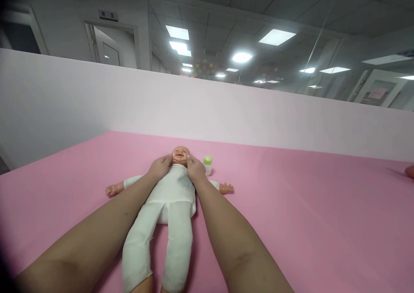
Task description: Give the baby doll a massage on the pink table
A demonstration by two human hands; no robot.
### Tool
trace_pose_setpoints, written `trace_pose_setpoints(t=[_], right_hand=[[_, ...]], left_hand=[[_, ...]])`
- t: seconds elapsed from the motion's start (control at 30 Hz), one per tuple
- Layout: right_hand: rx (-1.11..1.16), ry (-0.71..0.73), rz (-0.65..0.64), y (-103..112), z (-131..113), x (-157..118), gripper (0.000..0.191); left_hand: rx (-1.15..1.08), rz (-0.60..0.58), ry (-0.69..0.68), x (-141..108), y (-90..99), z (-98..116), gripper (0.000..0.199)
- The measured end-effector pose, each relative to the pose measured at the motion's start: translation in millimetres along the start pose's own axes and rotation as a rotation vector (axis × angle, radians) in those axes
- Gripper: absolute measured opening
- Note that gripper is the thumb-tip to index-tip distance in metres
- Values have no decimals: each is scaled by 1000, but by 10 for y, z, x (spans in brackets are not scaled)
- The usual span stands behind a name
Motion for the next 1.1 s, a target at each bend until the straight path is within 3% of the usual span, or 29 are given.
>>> trace_pose_setpoints(t=[0.37, 0.53, 0.73, 1.1], right_hand=[[-333, -78, -66, 50, -129, -51, 74], [-372, -49, -118, 65, -137, -56, 82], [-307, -2, -135, 93, -53, -35, 69], [-242, 20, -60, 65, 54, 1, 62]], left_hand=[[414, -78, 112, -125, 6, 295, 85], [403, -124, 97, -110, 12, 240, 77], [393, -139, 82, -87, 9, 177, 76], [307, -103, 71, -85, 12, 135, 68]])
Point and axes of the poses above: each hand's wrist, its own x-axis towards the middle knuckle, its own y-axis out of the back of the hand, z = x × y, the point moved 4 cm from there along x, towards the middle knuckle, and after that the axes turned 11 degrees about -z, right-handed, at the moved point
